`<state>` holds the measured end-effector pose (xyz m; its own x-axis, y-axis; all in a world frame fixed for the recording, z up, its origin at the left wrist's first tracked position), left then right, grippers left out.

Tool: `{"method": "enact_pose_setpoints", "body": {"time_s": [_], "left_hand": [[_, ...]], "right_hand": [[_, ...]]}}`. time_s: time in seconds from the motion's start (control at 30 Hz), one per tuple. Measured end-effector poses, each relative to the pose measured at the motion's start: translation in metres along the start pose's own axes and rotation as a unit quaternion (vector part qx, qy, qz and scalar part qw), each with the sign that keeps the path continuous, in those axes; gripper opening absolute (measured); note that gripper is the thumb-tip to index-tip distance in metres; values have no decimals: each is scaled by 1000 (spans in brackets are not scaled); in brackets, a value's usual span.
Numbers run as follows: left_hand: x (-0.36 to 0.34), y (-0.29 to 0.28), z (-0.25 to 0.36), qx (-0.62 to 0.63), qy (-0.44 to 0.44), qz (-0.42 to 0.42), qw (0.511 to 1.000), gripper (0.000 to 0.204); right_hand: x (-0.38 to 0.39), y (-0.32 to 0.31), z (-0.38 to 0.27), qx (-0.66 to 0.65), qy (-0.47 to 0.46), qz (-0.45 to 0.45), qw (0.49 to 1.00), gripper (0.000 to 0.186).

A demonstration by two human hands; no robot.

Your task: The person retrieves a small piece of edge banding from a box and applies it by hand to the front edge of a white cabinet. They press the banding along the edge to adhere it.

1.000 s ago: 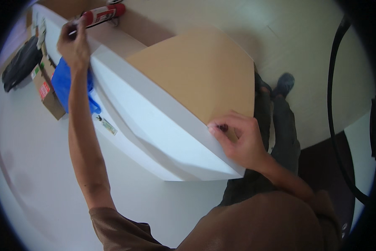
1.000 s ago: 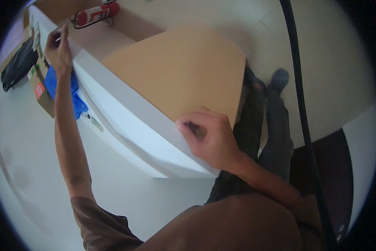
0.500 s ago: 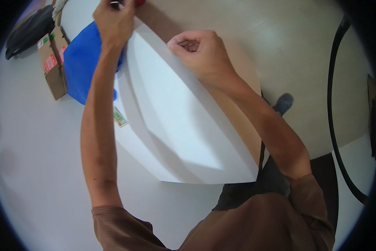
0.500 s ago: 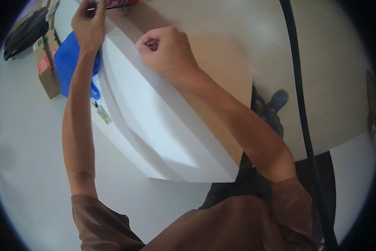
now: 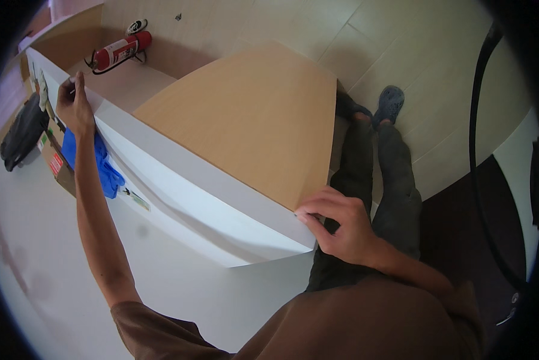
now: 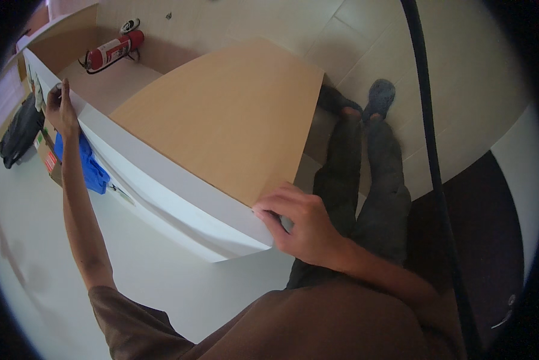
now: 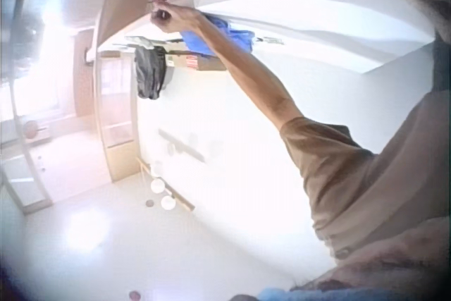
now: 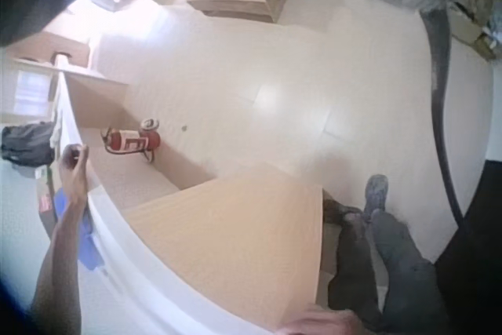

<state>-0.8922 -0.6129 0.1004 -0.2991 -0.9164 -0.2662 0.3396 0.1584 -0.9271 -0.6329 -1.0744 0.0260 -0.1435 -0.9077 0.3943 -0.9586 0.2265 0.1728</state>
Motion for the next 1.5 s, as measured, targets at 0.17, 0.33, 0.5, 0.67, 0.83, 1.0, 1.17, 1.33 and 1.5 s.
{"method": "enact_pose_setpoints", "body": {"time_s": [0.17,0.33,0.5,0.67,0.83,1.0,1.17,1.33,1.5], "left_hand": [[0,-6,-5,-4,12,-6,1000,32],[-3,-8,-13,6,15,-8,1000,28],[-11,-10,-26,26,-17,-22,999,24],[-15,-12,-30,29,-19,-26,999,24],[-9,-10,-16,23,-18,-22,999,26],[-17,-16,-25,-15,-6,-24,1000,27],[-9,-11,-10,-19,-4,-22,1000,28],[-18,-11,-23,-22,-16,-28,999,28],[-13,-16,-21,-2,-12,-16,1000,26]], "right_hand": [[35,-10,20,-29,37,5,999,11],[37,-17,28,-64,63,31,995,12],[32,-15,31,-79,51,20,995,13],[33,-9,30,-94,66,12,993,14],[29,-4,25,-87,68,10,994,14],[24,-2,20,-63,56,5,996,14],[25,-1,21,-70,63,4,996,12],[0,12,13,-64,34,-7,997,11],[28,-7,16,-28,71,-19,997,8]]}}
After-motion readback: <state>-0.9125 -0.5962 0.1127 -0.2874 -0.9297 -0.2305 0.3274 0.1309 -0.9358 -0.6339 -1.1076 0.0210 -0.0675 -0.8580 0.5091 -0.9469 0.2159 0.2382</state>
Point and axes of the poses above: each hand's wrist, its own x-axis away from the middle knuckle, its own y-axis out of the palm, z = x × y, the point moved 7 cm from there along -x, towards the middle knuckle, and after that the axes turned 4 degrees about z, right-handed, at the moved point
